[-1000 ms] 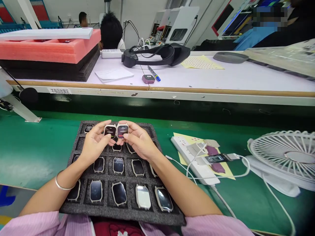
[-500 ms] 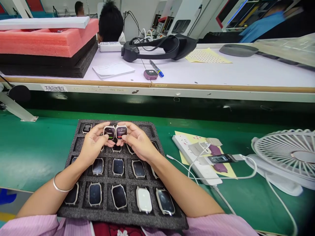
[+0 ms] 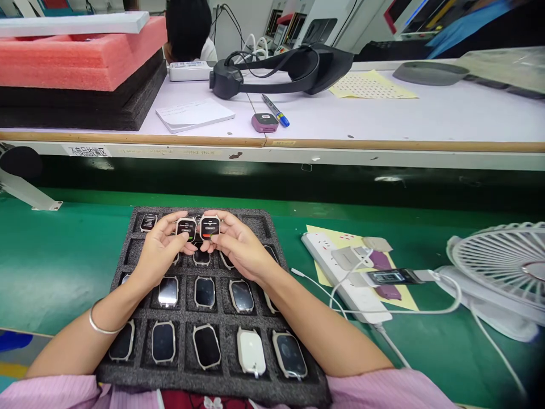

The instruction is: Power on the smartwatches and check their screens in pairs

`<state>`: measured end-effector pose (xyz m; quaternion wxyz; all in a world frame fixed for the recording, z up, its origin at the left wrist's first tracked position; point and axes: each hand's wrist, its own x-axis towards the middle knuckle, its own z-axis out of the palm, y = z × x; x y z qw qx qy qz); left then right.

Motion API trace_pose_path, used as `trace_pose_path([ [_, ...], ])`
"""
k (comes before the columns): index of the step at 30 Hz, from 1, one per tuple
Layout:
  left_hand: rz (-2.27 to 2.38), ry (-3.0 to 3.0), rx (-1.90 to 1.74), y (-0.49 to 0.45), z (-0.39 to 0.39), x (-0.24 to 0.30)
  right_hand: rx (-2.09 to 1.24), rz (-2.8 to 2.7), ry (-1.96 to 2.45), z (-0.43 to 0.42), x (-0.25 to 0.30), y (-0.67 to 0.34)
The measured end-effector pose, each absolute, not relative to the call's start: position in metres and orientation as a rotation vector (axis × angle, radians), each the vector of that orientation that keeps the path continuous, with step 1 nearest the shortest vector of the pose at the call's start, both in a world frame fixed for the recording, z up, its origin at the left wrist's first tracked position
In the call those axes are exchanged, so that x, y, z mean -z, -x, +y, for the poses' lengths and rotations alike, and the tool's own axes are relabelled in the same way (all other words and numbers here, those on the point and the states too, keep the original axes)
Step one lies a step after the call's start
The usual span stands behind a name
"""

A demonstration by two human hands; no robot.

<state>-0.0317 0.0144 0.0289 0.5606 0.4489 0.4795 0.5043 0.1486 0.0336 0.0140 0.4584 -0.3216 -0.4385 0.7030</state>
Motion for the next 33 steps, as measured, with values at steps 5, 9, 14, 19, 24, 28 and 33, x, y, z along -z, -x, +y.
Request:
trace_pose_path([
  [5,1.111,-1.016,-1.18,0.032,0.0142,-0.0309,-1.736,-1.073,0.813,0.035,-0.0114,-0.1487],
  [9,1.106,-0.975,-1.176,0.0329,0.0143,-0.0299,-1.728,-1.075,0.811,0.035,-0.0111,-0.1486],
  [14,1.106,-0.937,-1.169,0.0342,0.0146,-0.0273,-1.719,-1.076,0.807,0.035,-0.0111,-0.1486],
  [19,1.106,-0.94,-1.17,0.0339,0.0147,-0.026,-1.702,-1.098,0.799,0.0351,-0.0102,-0.1495],
  [24,1.109,-0.937,-1.174,0.0334,0.0147,-0.0261,-1.699,-1.107,0.801,0.0352,-0.0104,-0.1502],
  [28,1.108,-0.934,-1.174,0.0335,0.0146,-0.0269,-1.7,-1.11,0.802,0.0349,-0.0108,-0.1498],
  [33,1.115,-0.939,-1.175,0.0335,0.0139,-0.0267,-1.692,-1.124,0.804,0.0342,-0.0111,-0.1491],
])
